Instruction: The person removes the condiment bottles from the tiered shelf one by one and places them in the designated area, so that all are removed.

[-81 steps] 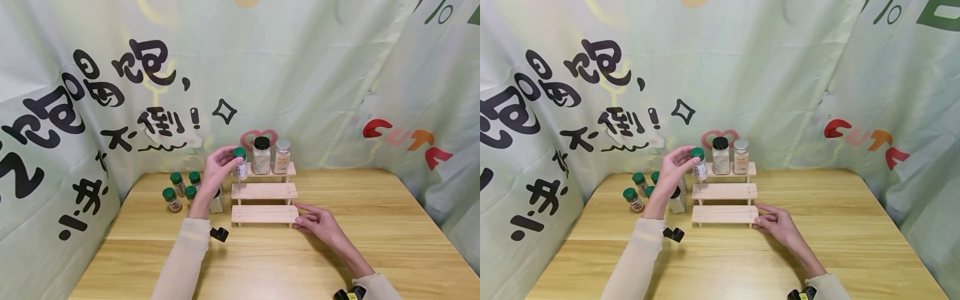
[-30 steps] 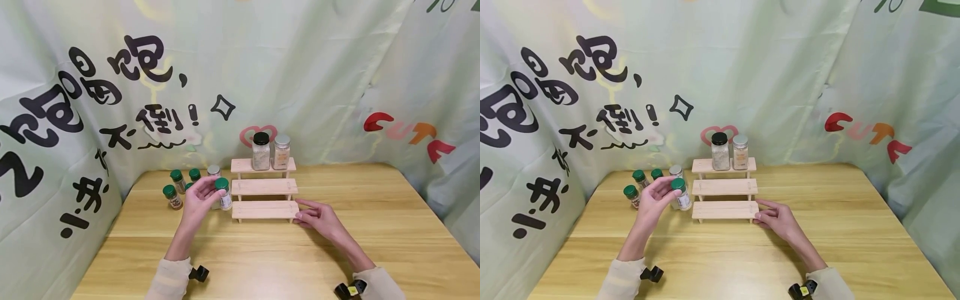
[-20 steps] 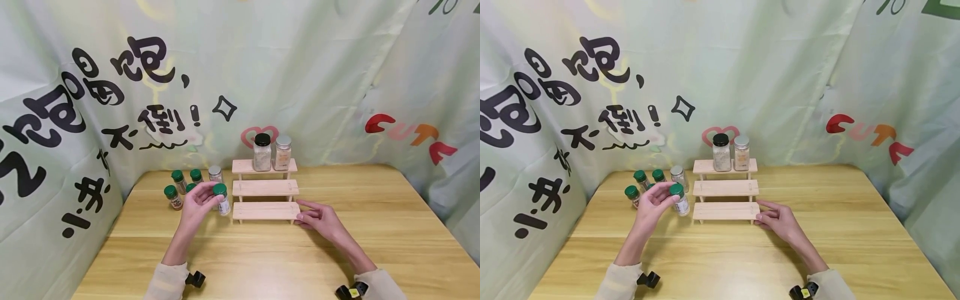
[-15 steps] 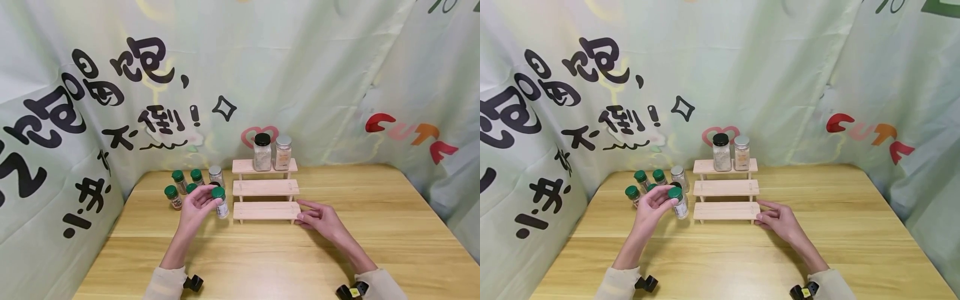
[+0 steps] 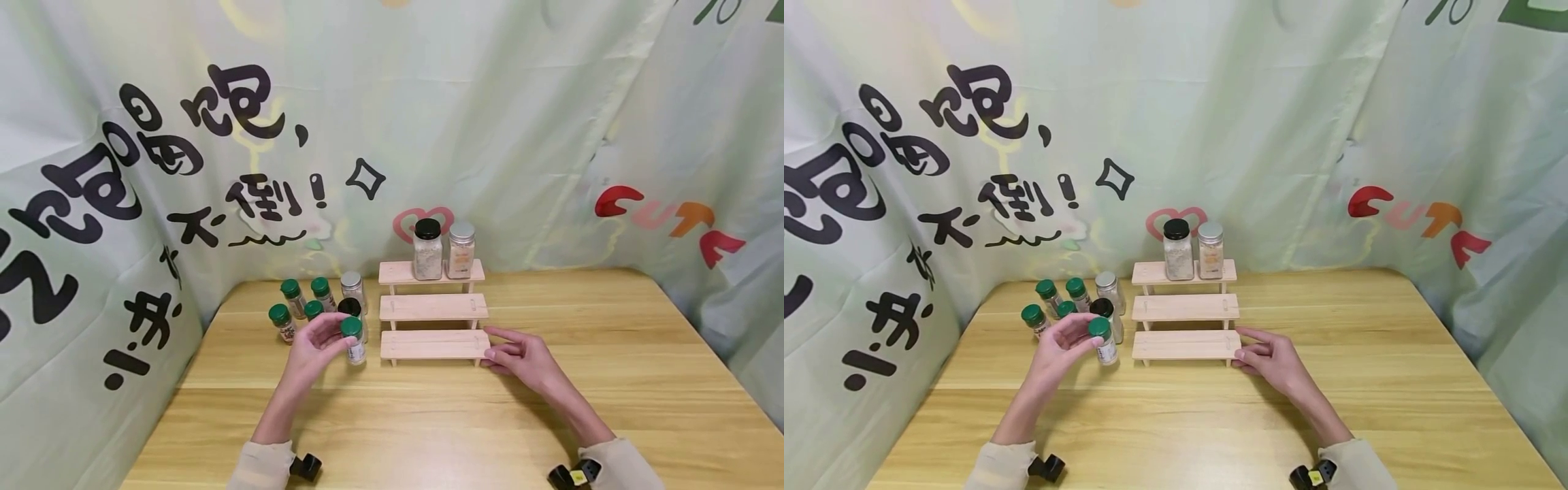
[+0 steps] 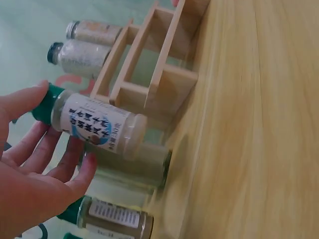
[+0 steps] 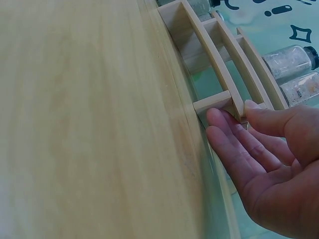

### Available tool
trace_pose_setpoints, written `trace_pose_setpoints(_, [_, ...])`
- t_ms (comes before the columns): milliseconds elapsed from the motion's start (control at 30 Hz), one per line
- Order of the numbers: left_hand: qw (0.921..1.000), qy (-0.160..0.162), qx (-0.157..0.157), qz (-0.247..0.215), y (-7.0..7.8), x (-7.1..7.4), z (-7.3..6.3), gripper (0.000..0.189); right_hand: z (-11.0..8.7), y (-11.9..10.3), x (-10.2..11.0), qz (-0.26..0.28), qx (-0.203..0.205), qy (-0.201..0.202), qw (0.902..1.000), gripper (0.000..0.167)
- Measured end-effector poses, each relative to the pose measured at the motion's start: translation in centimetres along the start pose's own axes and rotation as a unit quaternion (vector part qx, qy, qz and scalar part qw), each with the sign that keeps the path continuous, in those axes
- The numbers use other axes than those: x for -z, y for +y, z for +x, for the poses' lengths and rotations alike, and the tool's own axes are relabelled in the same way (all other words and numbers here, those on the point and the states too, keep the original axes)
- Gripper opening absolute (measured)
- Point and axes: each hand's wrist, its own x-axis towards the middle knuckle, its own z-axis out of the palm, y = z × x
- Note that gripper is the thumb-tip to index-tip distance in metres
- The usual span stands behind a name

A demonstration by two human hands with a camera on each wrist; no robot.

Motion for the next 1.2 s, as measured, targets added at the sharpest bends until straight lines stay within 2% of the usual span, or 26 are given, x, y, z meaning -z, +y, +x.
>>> trace_pose_setpoints(167, [0.9997,-0.015,0.008,0.020,-0.7,1.0,0.1,0.040,0.0,-0.1,-0.1,0.001,-0.001,-0.002,1.0000,0.054])
trace_pose_setpoints(367, [0.9992,-0.028,0.022,0.020,-1.3,1.8,0.4,0.042,-0.1,-0.2,-0.1,-0.002,-0.004,0.000,1.0000,0.054])
trace_pose_setpoints(933, [0.9961,-0.065,0.060,0.009,-1.4,2.8,0.4,0.044,0.0,-0.2,-0.1,-0.005,0.000,0.000,1.0000,0.055])
trace_pose_setpoints(1200, [0.9942,-0.078,0.066,0.033,-1.5,2.8,0.7,0.045,-0.1,-0.2,0.1,-0.004,0.005,-0.007,1.0000,0.055])
